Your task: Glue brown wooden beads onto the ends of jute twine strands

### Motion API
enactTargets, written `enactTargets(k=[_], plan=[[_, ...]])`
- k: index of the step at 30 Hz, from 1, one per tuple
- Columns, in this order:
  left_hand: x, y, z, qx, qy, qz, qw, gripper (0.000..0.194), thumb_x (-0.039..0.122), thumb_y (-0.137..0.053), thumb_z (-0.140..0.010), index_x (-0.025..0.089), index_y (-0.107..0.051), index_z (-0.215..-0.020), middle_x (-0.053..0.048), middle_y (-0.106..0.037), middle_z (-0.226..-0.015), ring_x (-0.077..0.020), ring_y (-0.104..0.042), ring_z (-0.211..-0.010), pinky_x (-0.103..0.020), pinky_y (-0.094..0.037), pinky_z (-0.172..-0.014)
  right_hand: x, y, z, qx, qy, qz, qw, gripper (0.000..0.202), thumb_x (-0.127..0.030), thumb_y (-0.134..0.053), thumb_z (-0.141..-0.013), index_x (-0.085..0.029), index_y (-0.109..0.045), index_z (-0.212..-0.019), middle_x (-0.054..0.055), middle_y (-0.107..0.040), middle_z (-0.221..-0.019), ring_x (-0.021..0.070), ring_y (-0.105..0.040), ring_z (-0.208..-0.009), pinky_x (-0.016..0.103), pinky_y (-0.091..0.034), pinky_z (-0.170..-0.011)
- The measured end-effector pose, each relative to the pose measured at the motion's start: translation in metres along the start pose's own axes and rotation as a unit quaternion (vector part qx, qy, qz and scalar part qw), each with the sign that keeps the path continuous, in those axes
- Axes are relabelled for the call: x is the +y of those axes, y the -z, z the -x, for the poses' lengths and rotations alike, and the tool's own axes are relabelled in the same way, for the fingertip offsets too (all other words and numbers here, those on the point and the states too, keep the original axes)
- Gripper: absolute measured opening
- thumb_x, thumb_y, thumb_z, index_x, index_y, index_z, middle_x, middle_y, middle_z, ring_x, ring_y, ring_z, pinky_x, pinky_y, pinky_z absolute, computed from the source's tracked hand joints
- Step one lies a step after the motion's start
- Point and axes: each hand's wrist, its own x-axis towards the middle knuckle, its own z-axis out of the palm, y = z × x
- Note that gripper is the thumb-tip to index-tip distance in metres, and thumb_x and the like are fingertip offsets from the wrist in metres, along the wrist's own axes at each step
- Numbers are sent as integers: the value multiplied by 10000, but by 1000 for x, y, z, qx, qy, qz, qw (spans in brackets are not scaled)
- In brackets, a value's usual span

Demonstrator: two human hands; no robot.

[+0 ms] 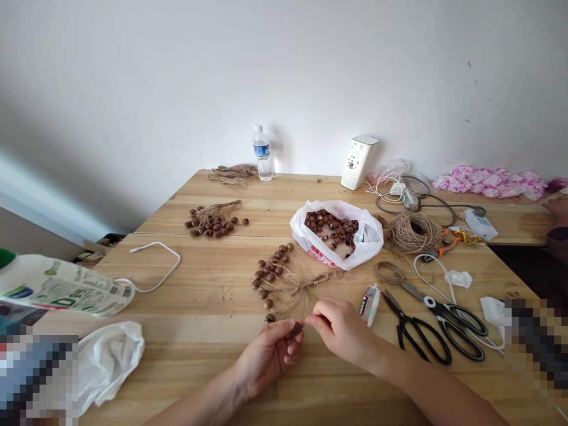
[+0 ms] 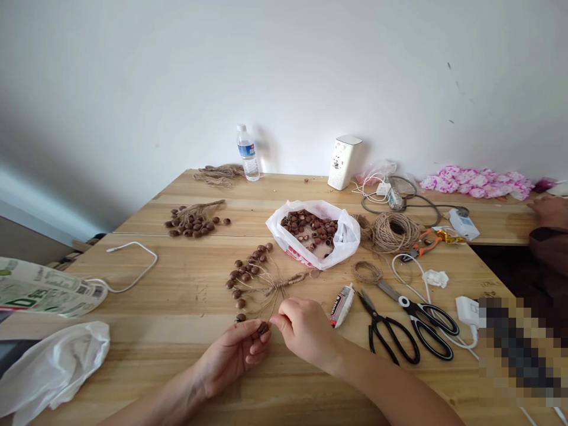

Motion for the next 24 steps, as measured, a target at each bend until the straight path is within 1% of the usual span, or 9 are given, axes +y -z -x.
enactTargets(k=[10, 12, 14, 16, 17, 19, 21, 22, 24], plan=[[-1, 1, 1, 13, -27, -68, 997, 174, 241, -595, -775, 84, -639, -715, -36, -555, -637, -61, -423, -479, -191, -277, -437, 3, -2, 2, -2, 13, 10, 1000, 207, -238, -476, -872, -172, -508, -678, 9, -560, -646, 121, -502, -598, 216, -328, -555], [-2, 1, 2, 14, -44, -104, 994, 181, 265, -601, -772, 93, -641, -730, -30, -557, -650, -64, -428, -489, -191, -282, -439, 3, -3, 3, -4, 14, 12, 1000, 199, -234, -482, -868, -173, -502, -680, 7, -561, -649, 120, -501, -598, 217, -325, -554], [-2, 0, 3, 13, -71, -172, 982, 190, 293, -600, -775, 109, -646, -767, -18, -554, -652, -70, -431, -502, -192, -298, -451, 4, -3, 3, -7, 14, 15, 1000, 199, -235, -482, -868, -174, -497, -679, 6, -560, -650, 119, -500, -595, 217, -321, -550], [-1, -1, 6, 19, -118, -285, 951, 192, 310, -581, -791, 133, -651, -820, -7, -552, -652, -88, -453, -542, -201, -339, -495, 4, -2, 3, -6, 14, 17, 1000, 204, -242, -478, -872, -175, -497, -680, 7, -562, -650, 119, -499, -592, 218, -318, -547], [0, -2, 7, 24, -152, -352, 923, 189, 309, -568, -800, 147, -652, -845, -10, -563, -674, -105, -479, -589, -212, -370, -541, 4, -2, 3, -7, 14, 18, 1000, 205, -245, -476, -873, -175, -498, -681, 9, -565, -652, 120, -501, -593, 218, -318, -547], [1, -4, 11, 37, -226, -476, 849, 173, 291, -542, -815, 170, -645, -884, -29, -592, -763, -148, -526, -720, -245, -412, -661, 3, -1, 3, -11, 13, 21, 1000, 200, -244, -477, -875, -175, -506, -689, 12, -574, -660, 123, -510, -601, 219, -321, -553], [1, -4, 13, 49, -277, -553, 784, 167, 271, -516, -828, 182, -627, -916, -49, -602, -851, -175, -541, -810, -271, -423, -735, 3, -1, 3, -20, 10, 29, 999, 185, -237, -487, -869, -176, -516, -698, 14, -588, -671, 128, -524, -616, 221, -324, -559], [1, -3, 13, 52, -289, -575, 764, 169, 266, -502, -834, 183, -617, -927, -56, -601, -868, -180, -545, -822, -278, -430, -746, 3, -1, 3, -26, 8, 36, 999, 179, -236, -495, -865, -176, -522, -699, 14, -595, -674, 130, -529, -619, 223, -323, -559], [0, -1, 12, 62, -302, -598, 740, 176, 259, -484, -842, 182, -602, -947, -63, -598, -879, -181, -555, -822, -279, -445, -743, 4, -1, 3, -39, 4, 54, 998, 166, -239, -510, -857, -178, -540, -705, 14, -610, -684, 135, -539, -624, 230, -321, -558]])
